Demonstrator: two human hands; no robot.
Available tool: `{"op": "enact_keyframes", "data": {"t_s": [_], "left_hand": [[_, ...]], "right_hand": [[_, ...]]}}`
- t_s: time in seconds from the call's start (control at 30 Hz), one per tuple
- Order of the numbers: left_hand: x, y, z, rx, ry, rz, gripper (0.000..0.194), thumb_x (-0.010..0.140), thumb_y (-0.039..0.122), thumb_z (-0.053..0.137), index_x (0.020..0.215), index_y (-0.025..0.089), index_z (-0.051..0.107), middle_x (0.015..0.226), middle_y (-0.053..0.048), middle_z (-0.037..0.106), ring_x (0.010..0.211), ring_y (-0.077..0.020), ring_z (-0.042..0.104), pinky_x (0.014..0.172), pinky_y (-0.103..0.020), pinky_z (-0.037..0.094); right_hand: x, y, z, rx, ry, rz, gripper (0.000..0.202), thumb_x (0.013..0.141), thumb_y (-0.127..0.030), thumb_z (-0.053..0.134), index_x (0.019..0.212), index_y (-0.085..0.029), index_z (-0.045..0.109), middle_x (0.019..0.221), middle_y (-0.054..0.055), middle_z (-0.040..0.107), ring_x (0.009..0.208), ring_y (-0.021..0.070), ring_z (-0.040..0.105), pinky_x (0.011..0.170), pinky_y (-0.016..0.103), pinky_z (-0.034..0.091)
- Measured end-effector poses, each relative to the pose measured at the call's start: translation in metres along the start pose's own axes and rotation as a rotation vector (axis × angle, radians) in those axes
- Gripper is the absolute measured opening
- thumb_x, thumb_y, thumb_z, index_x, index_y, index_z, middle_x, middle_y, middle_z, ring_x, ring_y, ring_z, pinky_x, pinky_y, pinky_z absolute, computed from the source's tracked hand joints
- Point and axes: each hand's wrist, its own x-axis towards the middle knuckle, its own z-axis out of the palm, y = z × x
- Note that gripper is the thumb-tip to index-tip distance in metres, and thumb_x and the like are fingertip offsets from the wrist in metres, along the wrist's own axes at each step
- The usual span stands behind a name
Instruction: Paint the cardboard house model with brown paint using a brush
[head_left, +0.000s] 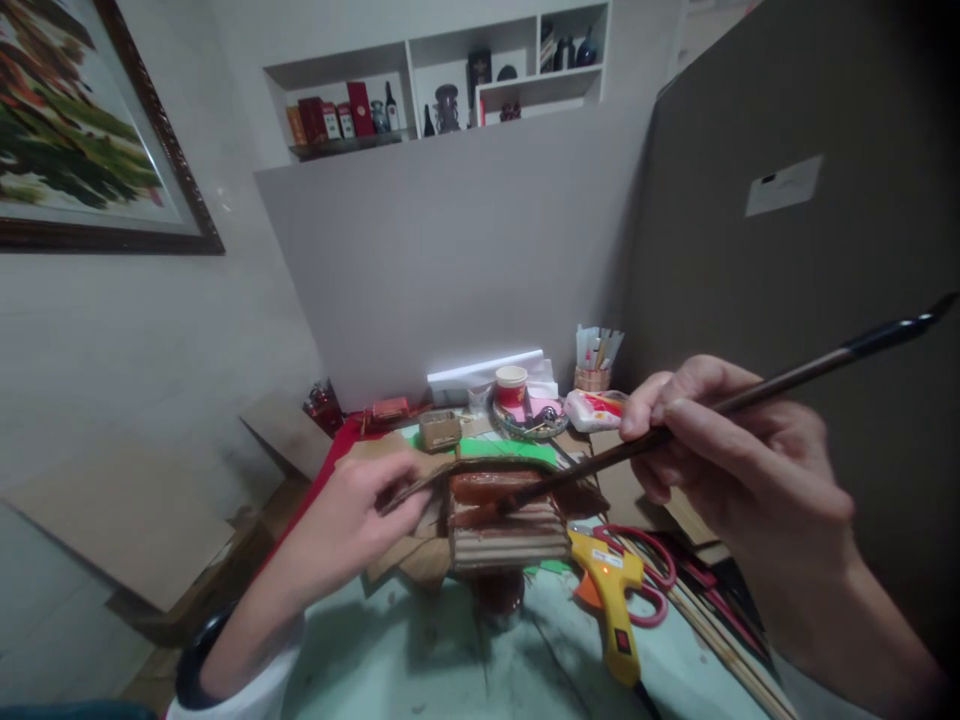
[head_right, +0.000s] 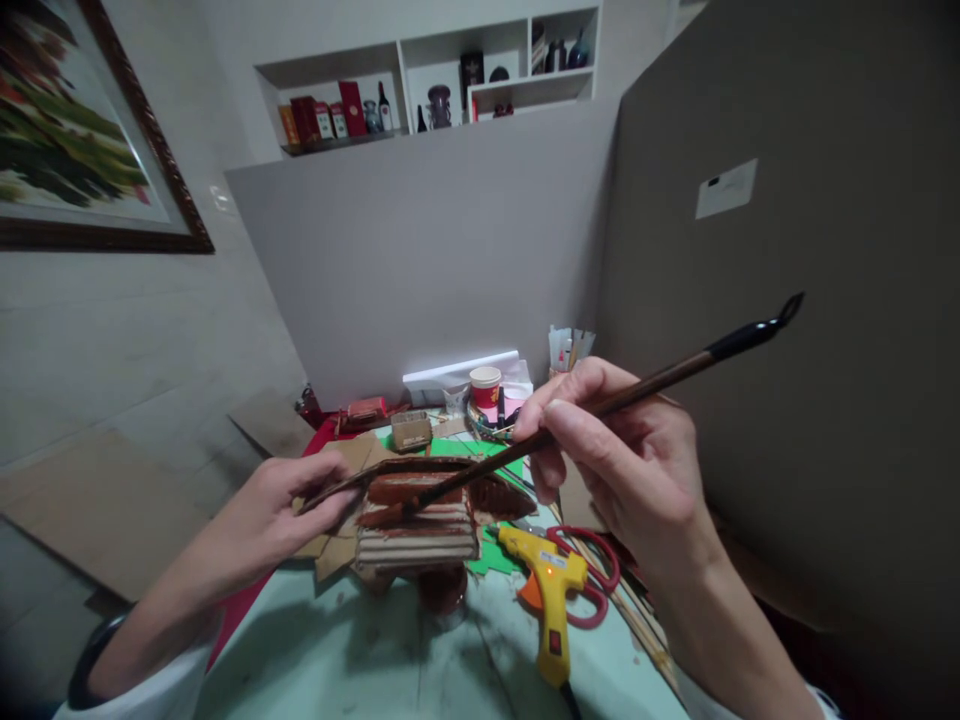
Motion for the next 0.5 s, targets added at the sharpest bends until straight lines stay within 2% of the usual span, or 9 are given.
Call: {"op": "enact_keyframes", "data": {"t_s": [0.5], "left_hand": [[0.001, -0.002, -0.007, -0.019, 0.024, 0.047, 0.020, 0.091, 0.026, 0.053, 0.073, 0.021, 0.056, 0.067, 0.007, 0.051, 0.063, -0.0109, 0.046, 0.058, -0.023, 0.035]], "right_hand": [[0.003, -0.004, -0.027, -0.103, 0.027, -0.008, 0.014, 0.093, -0.015, 0.062, 0.080, -0.018, 0.061, 0.080, 0.006, 0.065, 0.051, 0.0119, 0.053, 0.040, 0.022, 0.044]]}}
